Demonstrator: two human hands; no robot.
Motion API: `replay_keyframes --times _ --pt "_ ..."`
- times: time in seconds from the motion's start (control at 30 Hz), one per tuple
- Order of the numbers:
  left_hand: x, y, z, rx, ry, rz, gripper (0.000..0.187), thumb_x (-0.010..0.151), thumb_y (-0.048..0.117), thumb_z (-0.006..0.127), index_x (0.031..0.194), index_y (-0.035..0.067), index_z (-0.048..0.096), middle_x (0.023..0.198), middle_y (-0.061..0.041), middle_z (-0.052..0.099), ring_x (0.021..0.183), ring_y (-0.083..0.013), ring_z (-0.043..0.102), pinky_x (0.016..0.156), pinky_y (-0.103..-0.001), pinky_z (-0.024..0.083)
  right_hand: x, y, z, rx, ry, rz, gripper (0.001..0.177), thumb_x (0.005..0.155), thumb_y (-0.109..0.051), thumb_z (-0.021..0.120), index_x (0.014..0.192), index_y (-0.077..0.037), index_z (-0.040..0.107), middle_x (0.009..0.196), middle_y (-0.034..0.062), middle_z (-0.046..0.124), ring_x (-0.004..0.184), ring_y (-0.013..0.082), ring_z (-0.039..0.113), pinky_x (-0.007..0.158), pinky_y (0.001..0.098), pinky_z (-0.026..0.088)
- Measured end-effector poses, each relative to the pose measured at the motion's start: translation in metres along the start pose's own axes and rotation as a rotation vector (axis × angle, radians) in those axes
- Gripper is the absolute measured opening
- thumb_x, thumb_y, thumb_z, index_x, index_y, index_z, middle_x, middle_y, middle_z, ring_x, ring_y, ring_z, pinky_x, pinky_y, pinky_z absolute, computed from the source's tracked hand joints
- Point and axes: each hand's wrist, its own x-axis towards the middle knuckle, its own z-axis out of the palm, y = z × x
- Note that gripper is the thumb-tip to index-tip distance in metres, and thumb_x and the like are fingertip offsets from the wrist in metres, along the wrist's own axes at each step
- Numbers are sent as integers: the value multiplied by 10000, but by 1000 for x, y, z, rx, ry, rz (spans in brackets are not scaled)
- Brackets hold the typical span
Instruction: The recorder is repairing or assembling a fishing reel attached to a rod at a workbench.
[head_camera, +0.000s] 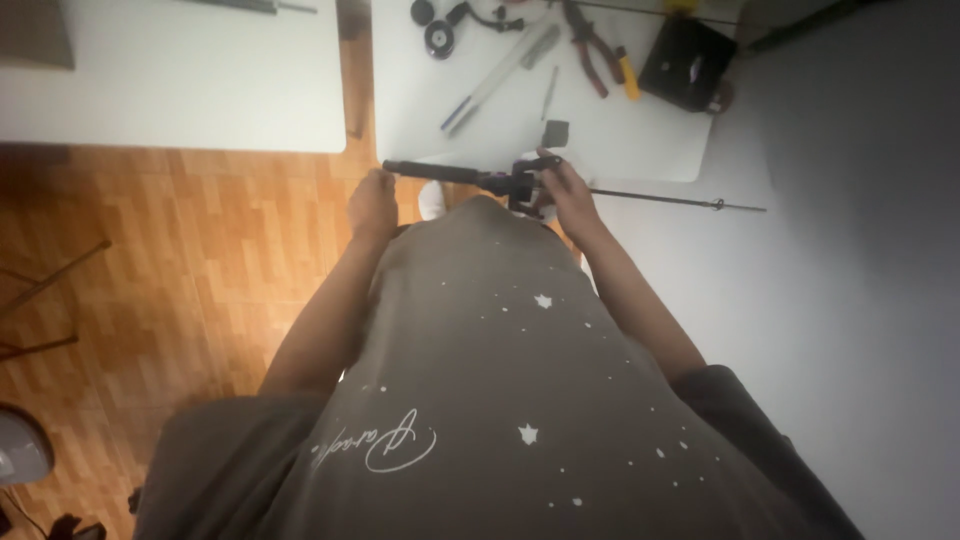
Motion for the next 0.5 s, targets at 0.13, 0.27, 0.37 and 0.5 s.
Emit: replay_keyframes --times 0.13,0.27,0.37,0.5 --pt "3 -4 0 -97 80 24 174 1019 221 552 1068 94 660 1106 -124 728 1050 -353 668 865 -479 502 -5 -3 -3 7 8 -44 473 1081 -233 502 1539 -116 483 1206 94 652 846 169 671 814 304 548" --pt "4 -4 -9 -144 169 103 170 1043 220 571 1089 90 669 1120 -131 719 1065 -348 669 880 -460 512 -6 -2 -9 -52 26 -14 480 1081 -274 489 1543 -144 497 1184 124 669 881 187 700 855 331 566" --pt "13 4 -19 -102 123 105 174 1018 224 593 1094 100 689 1105 -131 719 1064 -347 667 869 -465 508 -5 -9 -13 -16 20 -66 479 1076 -288 484 1533 -144 495 1286 133 646 911 200 711 882 344 563" --pt "18 -3 -18 39 27 92 184 1034 224 596 1132 107 698 1097 -132 725 1051 -352 673 870 -474 510 -13 -21 -13 -89 66 -43 468 1085 -294 466 1532 -156 480 1435 116 584 910 191 709 914 327 529"
